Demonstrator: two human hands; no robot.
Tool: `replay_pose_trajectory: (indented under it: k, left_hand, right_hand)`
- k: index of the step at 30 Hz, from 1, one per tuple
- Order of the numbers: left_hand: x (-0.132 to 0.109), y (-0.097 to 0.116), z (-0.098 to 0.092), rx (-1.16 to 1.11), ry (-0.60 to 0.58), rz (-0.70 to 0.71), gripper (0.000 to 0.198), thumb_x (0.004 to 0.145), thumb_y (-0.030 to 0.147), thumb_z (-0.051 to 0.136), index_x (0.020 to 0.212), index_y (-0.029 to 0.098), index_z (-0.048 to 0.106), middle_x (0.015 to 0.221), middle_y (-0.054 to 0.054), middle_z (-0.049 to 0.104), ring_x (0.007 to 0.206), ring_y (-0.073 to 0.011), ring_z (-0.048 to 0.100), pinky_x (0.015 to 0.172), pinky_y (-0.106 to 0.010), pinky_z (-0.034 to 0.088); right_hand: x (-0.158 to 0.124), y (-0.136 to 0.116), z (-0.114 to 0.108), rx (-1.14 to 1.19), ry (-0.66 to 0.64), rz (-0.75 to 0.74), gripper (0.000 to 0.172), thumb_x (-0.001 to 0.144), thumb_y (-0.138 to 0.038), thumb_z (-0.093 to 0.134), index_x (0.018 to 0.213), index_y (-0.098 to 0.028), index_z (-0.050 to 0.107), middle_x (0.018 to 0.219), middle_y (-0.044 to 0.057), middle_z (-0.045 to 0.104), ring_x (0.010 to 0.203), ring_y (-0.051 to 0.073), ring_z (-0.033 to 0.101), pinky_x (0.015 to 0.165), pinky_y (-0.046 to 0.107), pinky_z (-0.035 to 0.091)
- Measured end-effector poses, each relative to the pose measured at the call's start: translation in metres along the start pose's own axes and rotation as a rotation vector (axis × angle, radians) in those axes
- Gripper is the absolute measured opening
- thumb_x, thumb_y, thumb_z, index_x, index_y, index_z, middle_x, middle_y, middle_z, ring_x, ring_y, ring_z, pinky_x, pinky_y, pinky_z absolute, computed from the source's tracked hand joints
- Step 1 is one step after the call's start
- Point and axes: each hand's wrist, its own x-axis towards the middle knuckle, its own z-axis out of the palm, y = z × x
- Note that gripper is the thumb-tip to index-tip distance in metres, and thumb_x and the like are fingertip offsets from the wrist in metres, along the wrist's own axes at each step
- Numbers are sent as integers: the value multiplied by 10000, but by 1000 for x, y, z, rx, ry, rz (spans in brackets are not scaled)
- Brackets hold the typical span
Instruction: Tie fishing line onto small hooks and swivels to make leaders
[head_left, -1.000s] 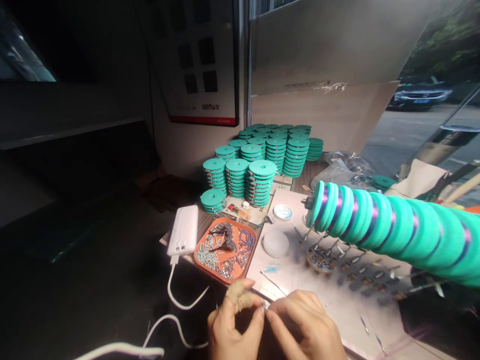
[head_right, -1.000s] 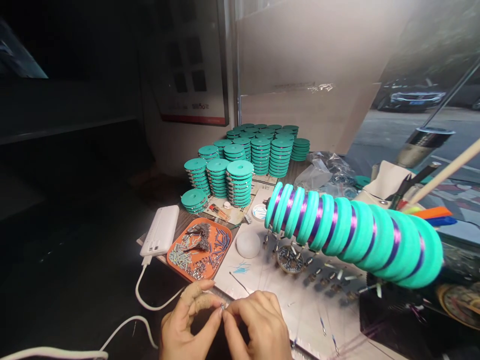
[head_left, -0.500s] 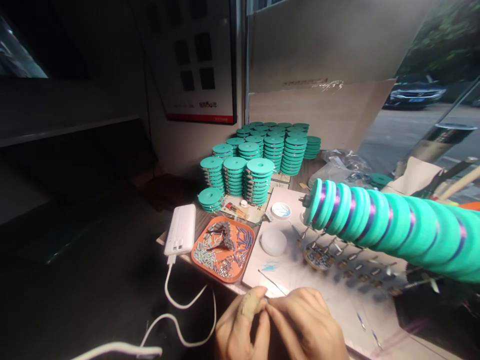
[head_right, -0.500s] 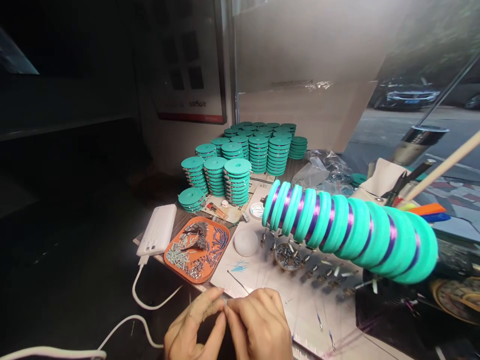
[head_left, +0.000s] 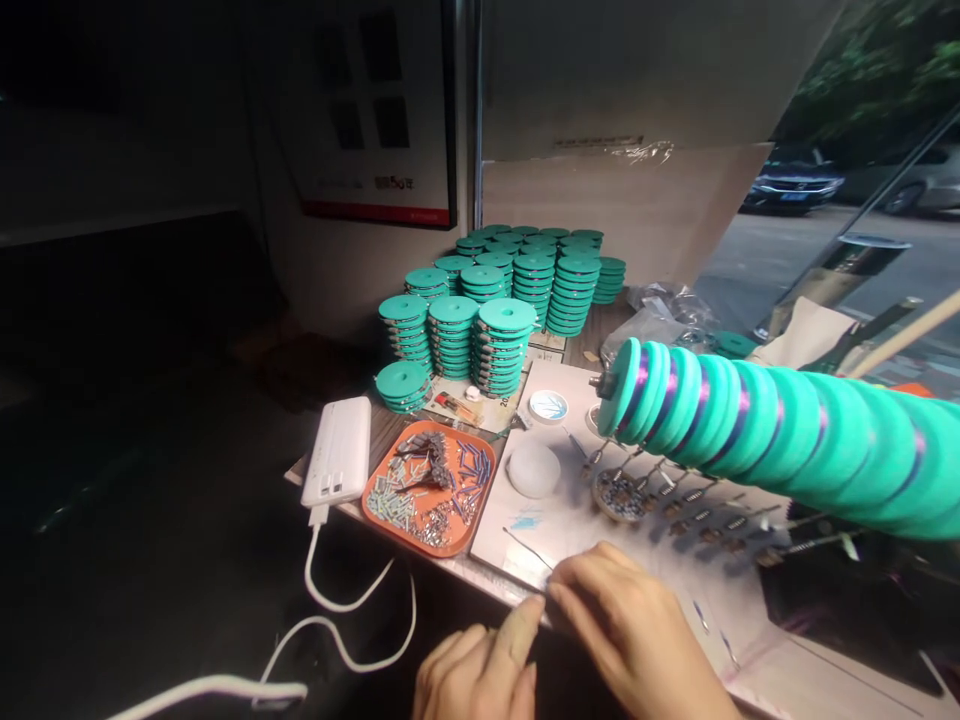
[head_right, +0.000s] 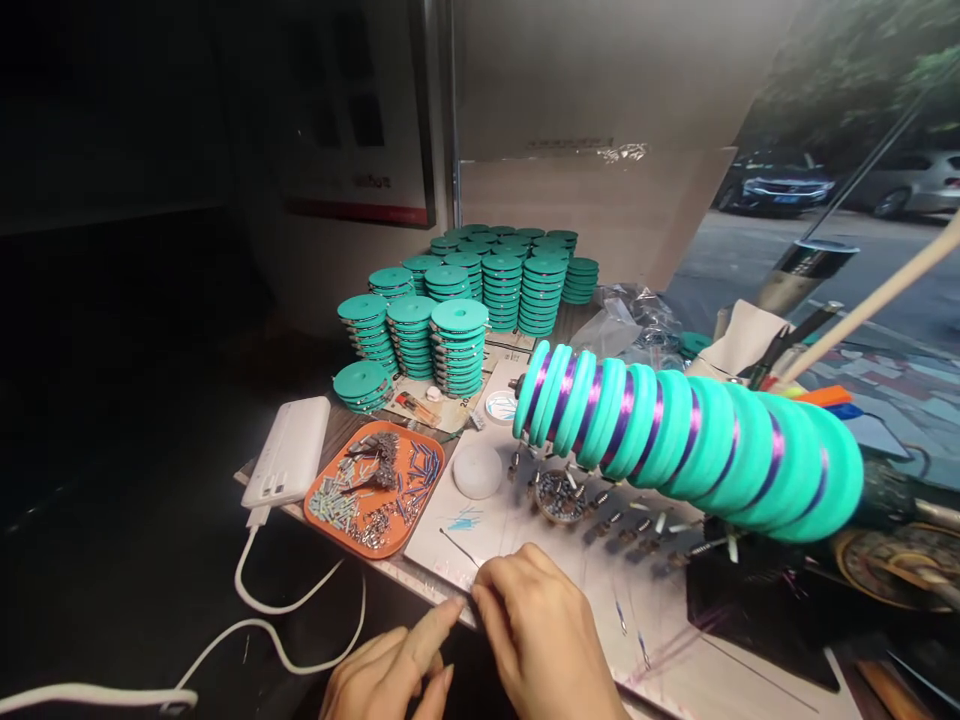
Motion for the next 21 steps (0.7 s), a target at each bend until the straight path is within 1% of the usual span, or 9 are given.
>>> replay_pose_trajectory:
  k: [3, 8, 10, 14, 21]
  left_hand:
    - [1, -1, 1, 140, -77, 30, 367, 895, 187, 260, 1206, 216, 453, 466, 53, 578, 415, -133, 576, 450, -248, 419]
    - [4, -8, -1, 254, -174, 114, 475, 785, 96, 388, 1257, 144, 401, 475, 65, 563, 404, -112, 558, 446, -240, 388]
    - [4, -9, -2, 270, -182, 120, 501, 757, 84, 418, 1254, 145, 403, 484, 67, 568, 403, -113, 550, 447, -245, 380]
    - [2, -8, -2, 294, -172, 74, 499, 750, 63, 404, 1237, 169, 423, 483, 59, 567, 410, -122, 543, 467, -254, 379]
    - [-1, -7, -1, 319, -158, 70, 511, 741, 48, 396, 1234, 177, 445, 478, 59, 556, 412, -120, 539, 487, -258, 381]
  right_hand:
    - [1, -2, 3, -44, 2, 2, 268, 887, -236, 365, 680, -201, 531, 593, 15, 563, 546, 153, 558, 502, 234, 402]
    - [4, -3, 4, -86, -1, -1, 288, 883, -238, 355, 666, -205, 541, 575, 10, 562, 531, 159, 558, 486, 233, 394]
    - [5, -4, 3, -92, 11, -11, 300, 887, -251, 351, 661, -207, 544, 570, 8, 566, 526, 158, 557, 479, 230, 391]
    - [4, -5, 3, -83, 53, -35, 329, 902, -297, 349, 660, -208, 553, 561, 9, 568, 509, 150, 554, 463, 220, 385]
    - [5, -5, 3, -77, 57, -43, 341, 915, -312, 343, 663, -209, 549, 562, 8, 556, 509, 146, 545, 470, 221, 379]
